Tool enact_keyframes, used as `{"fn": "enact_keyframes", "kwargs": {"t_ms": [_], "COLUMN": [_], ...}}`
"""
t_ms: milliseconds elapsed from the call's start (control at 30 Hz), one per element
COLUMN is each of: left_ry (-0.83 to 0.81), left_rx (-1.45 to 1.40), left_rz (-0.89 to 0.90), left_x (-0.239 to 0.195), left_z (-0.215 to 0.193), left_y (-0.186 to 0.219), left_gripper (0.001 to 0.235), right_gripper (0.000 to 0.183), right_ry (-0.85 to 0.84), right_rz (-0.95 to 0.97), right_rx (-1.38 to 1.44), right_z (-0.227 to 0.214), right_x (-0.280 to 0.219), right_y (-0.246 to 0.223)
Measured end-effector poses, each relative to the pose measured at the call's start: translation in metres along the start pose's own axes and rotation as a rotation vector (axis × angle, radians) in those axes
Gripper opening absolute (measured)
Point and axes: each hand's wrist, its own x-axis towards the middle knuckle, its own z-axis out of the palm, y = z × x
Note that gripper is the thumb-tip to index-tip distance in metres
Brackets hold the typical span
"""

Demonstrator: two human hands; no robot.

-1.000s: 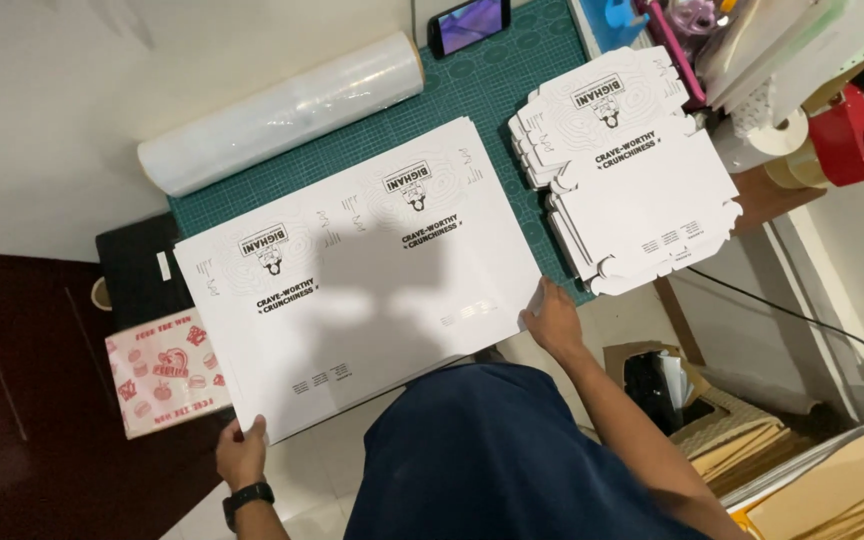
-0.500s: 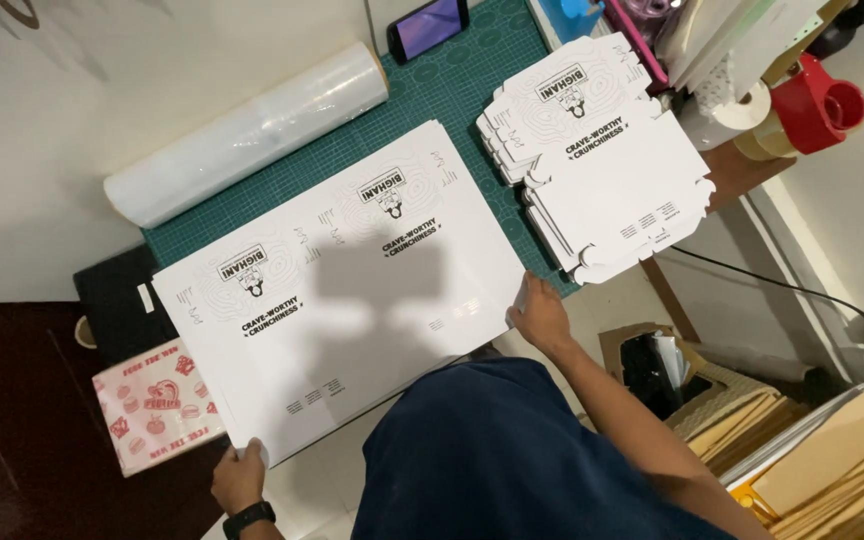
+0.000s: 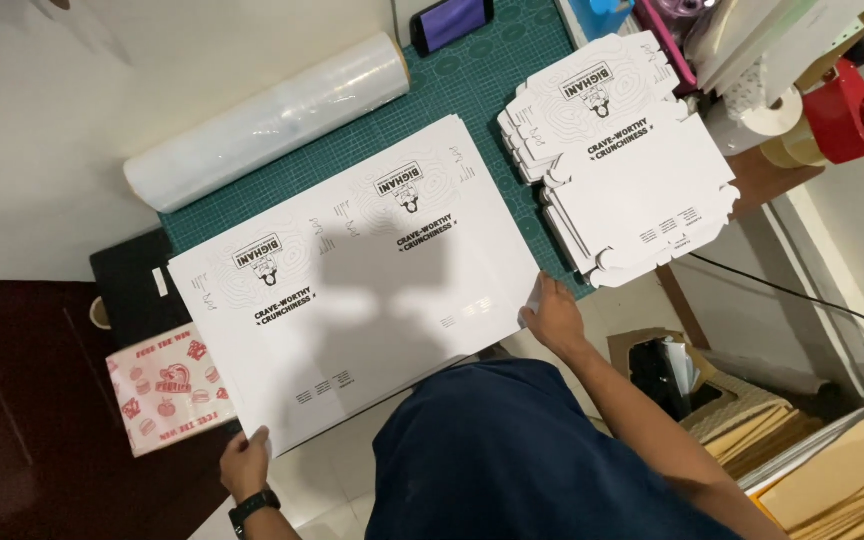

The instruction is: The person moves a large cardboard frame and then manually separates pre-cut cardboard templates from a sheet at a workstation.

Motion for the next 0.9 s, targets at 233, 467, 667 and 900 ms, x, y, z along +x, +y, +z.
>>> {"fn": "enact_keyframes", "kwargs": {"t_ms": [233, 467, 667, 900], "left_ry": [-0.042, -0.029, -0.018, -0.035], "left_rx": [0.125, 0.365, 0.232, 0.12], "left_rz": [-0.034, 0.141, 0.018, -0.063], "left_x": [-0.011, 0.029, 0.006, -0.015], "left_z": [-0.007, 0.009, 0.004, -0.004], "left_y": [0.019, -0.01, 0.008, 0.029], "left_gripper": [0.041, 0.059, 0.052, 0.055], "right_gripper": [0.085, 0.088, 0.086, 0.089], "right_ry": [-0.018, -0.013, 0.046, -0.017], "right_rz": [0.024, 0.046, -0.017, 0.022], "right_rx": [0.047, 0.07, 0.016, 0.052], "right_z": [-0.001, 0.007, 0.008, -0.001], "right_x": [-0.002, 0.0, 0.0, -0.003], "right_y": [0.0, 0.003, 0.005, -0.001]}}
